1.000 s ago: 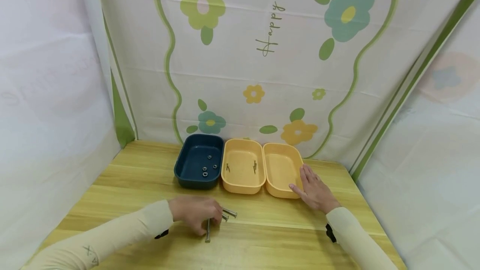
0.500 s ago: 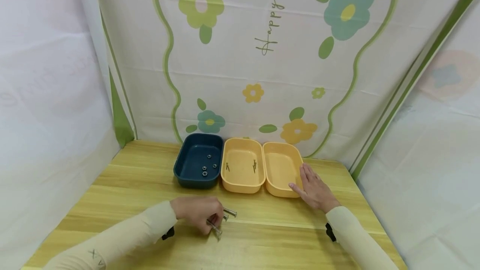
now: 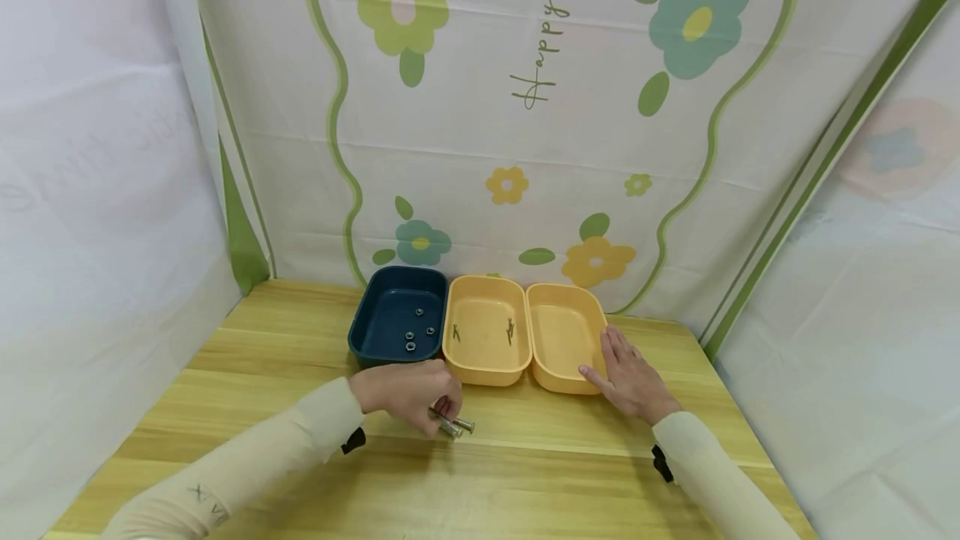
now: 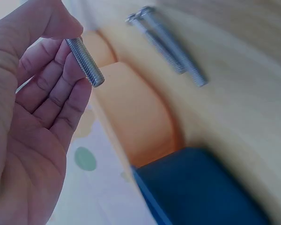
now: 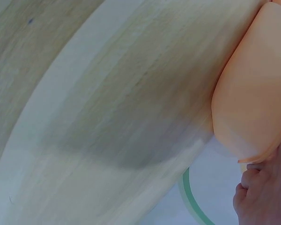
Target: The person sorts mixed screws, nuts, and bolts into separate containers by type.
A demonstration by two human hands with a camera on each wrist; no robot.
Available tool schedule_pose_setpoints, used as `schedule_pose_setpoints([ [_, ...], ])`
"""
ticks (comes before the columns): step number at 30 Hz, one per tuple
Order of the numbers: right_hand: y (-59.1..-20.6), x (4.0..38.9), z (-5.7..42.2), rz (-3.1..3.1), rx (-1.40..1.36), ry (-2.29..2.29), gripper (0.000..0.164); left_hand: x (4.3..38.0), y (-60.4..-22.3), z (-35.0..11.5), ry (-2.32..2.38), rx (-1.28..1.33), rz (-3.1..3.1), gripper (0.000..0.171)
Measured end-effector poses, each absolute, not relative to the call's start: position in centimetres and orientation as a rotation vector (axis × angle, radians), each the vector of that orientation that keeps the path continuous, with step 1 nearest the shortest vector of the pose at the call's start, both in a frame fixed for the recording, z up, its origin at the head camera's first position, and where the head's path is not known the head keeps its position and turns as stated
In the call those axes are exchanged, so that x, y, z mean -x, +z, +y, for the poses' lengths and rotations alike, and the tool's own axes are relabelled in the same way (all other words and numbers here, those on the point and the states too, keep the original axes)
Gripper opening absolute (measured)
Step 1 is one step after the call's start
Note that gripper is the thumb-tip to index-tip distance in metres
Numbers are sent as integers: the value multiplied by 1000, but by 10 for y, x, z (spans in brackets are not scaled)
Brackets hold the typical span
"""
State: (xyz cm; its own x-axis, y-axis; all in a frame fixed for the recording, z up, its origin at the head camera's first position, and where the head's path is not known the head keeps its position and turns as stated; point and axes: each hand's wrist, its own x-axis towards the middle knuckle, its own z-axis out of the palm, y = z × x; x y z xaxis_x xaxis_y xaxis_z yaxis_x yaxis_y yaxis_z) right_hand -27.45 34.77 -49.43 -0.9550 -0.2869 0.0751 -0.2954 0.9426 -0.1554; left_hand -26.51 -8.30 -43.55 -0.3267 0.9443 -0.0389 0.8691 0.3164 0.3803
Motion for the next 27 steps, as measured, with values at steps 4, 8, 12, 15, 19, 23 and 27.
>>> schedule_pose_setpoints([
  [4, -493, 274, 347, -3024, -471, 251, 93, 269, -422, -80, 453, -1673, 2355, 15],
  [8, -492, 274, 346, -3005, -484, 242, 93, 275, -410, -77, 462, -1690, 2402, 13],
  [12, -491, 273, 345, -3018, -479, 245, 93, 282, -400, -72, 455, -1696, 2441, 12],
  [15, -491, 273, 346, -3023, -474, 247, 92, 289, -393, -67, 450, -1702, 2466, 12],
  [19, -490, 273, 346, -3016, -476, 236, 91, 296, -382, -57, 464, -1717, 2486, 11],
  [23, -491, 273, 346, -3013, -479, 221, 91, 304, -374, -46, 466, -1727, 2507, 11],
  [27, -492, 273, 346, -3012, -479, 231, 91, 313, -369, -31, 452, -1724, 2534, 12],
])
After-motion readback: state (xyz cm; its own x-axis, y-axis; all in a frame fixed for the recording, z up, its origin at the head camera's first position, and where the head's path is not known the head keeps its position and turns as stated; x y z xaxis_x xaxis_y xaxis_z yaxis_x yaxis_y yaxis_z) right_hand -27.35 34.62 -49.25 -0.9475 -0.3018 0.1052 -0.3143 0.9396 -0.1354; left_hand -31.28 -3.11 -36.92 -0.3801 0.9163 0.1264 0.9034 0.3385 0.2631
